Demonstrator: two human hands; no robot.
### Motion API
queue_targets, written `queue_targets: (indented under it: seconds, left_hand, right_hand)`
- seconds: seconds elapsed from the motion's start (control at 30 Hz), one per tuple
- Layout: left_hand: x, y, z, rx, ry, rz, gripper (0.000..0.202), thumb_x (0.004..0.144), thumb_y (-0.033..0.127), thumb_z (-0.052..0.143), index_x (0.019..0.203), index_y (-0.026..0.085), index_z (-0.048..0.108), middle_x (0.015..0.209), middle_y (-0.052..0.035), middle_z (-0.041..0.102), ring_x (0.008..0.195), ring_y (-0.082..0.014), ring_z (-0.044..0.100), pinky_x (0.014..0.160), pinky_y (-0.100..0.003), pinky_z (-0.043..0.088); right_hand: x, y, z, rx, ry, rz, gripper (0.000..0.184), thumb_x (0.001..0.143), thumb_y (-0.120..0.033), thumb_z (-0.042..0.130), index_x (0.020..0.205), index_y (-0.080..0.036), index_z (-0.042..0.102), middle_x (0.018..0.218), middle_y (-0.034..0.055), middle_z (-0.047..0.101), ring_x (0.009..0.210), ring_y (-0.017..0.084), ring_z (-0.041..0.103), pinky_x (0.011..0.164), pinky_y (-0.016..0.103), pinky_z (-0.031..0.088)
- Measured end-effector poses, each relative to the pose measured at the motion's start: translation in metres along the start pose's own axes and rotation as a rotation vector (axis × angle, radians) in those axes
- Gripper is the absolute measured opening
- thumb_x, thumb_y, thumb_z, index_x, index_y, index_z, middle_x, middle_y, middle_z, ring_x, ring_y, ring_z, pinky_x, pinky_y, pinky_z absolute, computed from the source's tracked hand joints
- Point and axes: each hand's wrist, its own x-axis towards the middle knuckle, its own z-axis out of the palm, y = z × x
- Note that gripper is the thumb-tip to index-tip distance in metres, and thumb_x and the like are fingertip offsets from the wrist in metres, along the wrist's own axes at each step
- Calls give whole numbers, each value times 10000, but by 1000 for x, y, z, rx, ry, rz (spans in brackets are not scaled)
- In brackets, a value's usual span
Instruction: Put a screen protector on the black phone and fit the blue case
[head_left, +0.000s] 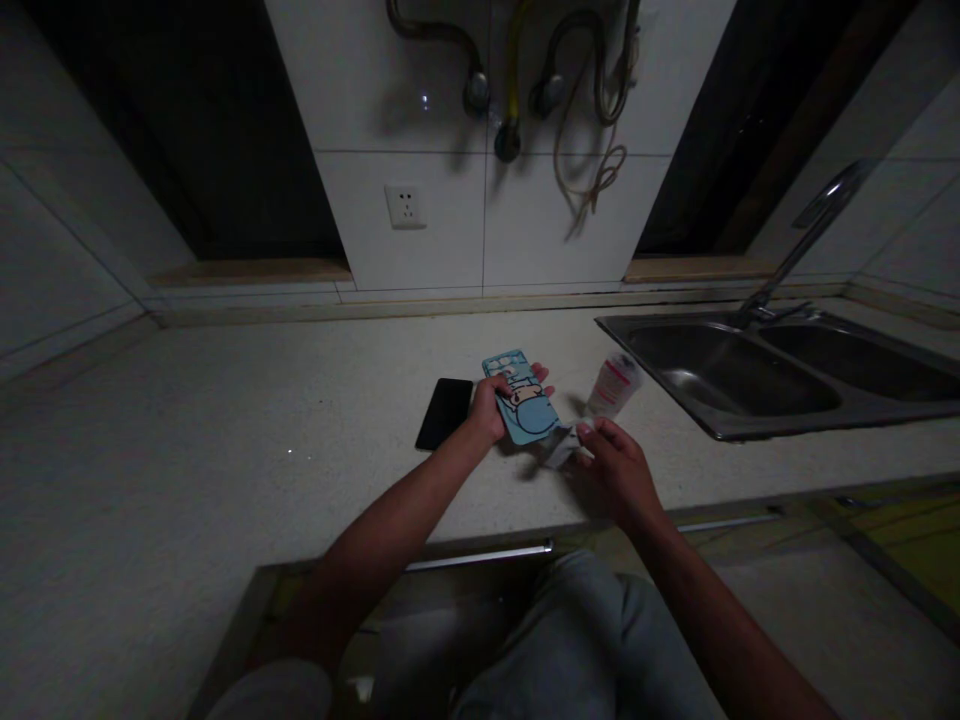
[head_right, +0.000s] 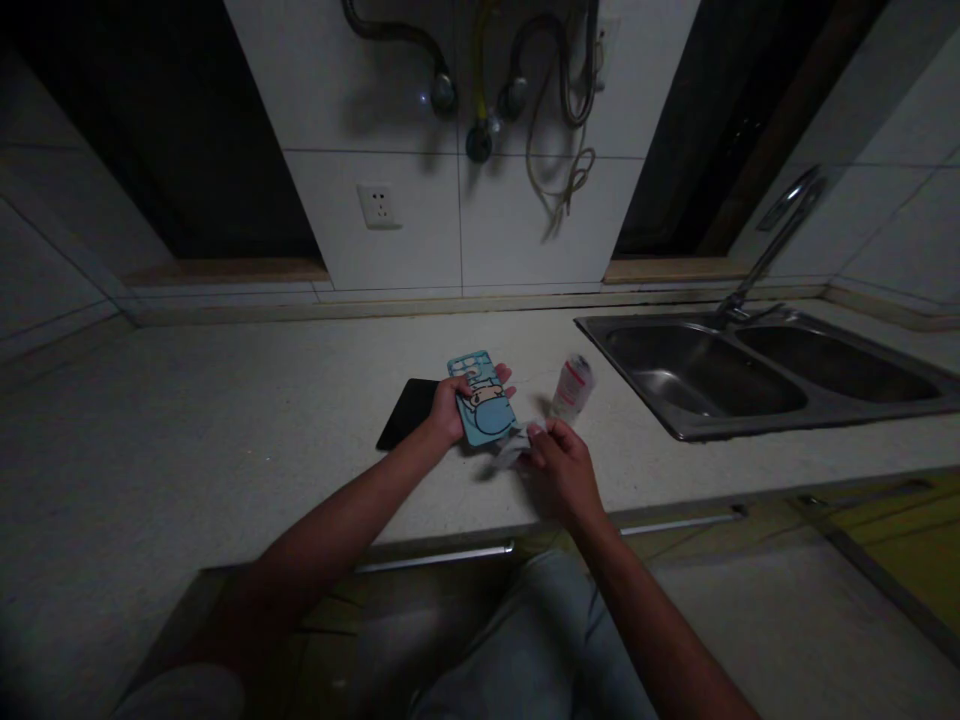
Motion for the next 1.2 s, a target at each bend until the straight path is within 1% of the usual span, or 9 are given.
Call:
queue_targets:
  seconds: [0.13,0.23,0.33,0.4,0.53,0.63,0.9,1.03,1.2]
  left_hand:
    - [3,-2,-2,90,98,-187,477,607,106,495,1056,88,653,897,-143,750,838,-276,730,849,-456,552]
    - [2,-6,-2,150,60,-305,296,784,246,522,991,95,671,827,-151,745,762,-287,727,759,-440,568]
    - [-1,-11,0,145,-43,-372,406,906,453,486,1001,107,677,821,-151,743,766,-284,727,751,-420,566]
    - [-3,-14,3,134,-25,-372,517,943,550,412,1008,111,677,826,-151,741,769,-280,726,760,-416,563]
    - [-2,-16,6,96,132,-275,550,967,583,360,986,133,678,824,-119,738,777,-262,721,783,-392,558]
    - [1,-16,4,62,202,-216,523,971,575,371,947,148,672,802,-94,733,796,-251,718,811,-375,552]
    - [1,-16,-1,40,134,-223,622,947,639,332,949,118,671,803,-144,731,802,-300,722,808,-442,547]
    - [0,-15,2,42,82,-275,645,957,626,286,985,114,676,833,-158,737,786,-303,722,783,-445,550]
    - [4,-15,2,33,80,-266,608,968,590,308,999,110,679,807,-137,736,736,-274,716,756,-410,557]
  right_hand:
    - [13,-12,5,-50,99,-154,267,791,-453,711,825,-212,601,835,12,666,760,173,650,679,322,588]
    - [30,-16,10,-257,97,-365,196,876,-399,621,932,-212,644,926,54,704,840,210,671,767,385,587]
    - [51,-13,13,-574,112,-663,189,916,-287,544,1013,-204,683,1069,108,719,1016,262,665,919,457,542]
    - [63,-6,17,-737,63,-785,246,914,-197,496,1061,-201,694,1163,117,707,1116,268,645,997,476,504]
    - [72,15,30,-1013,-184,-714,352,871,-93,492,1130,-206,701,1238,117,696,1162,279,649,969,463,536]
    - [66,24,40,-1107,-285,-670,396,874,-64,506,1191,-213,690,1323,119,649,1246,284,604,998,463,527]
    - [30,16,27,-1107,-514,-687,449,906,-79,473,1302,-222,629,1383,86,600,1307,241,551,1065,447,486]
    - [19,17,15,-1195,-453,-659,483,877,-58,481,1308,-221,625,1401,81,584,1297,243,561,1053,418,505]
    - [28,14,16,-1293,-281,-560,517,836,-17,457,1314,-142,608,1416,136,564,1293,274,565,1056,419,487]
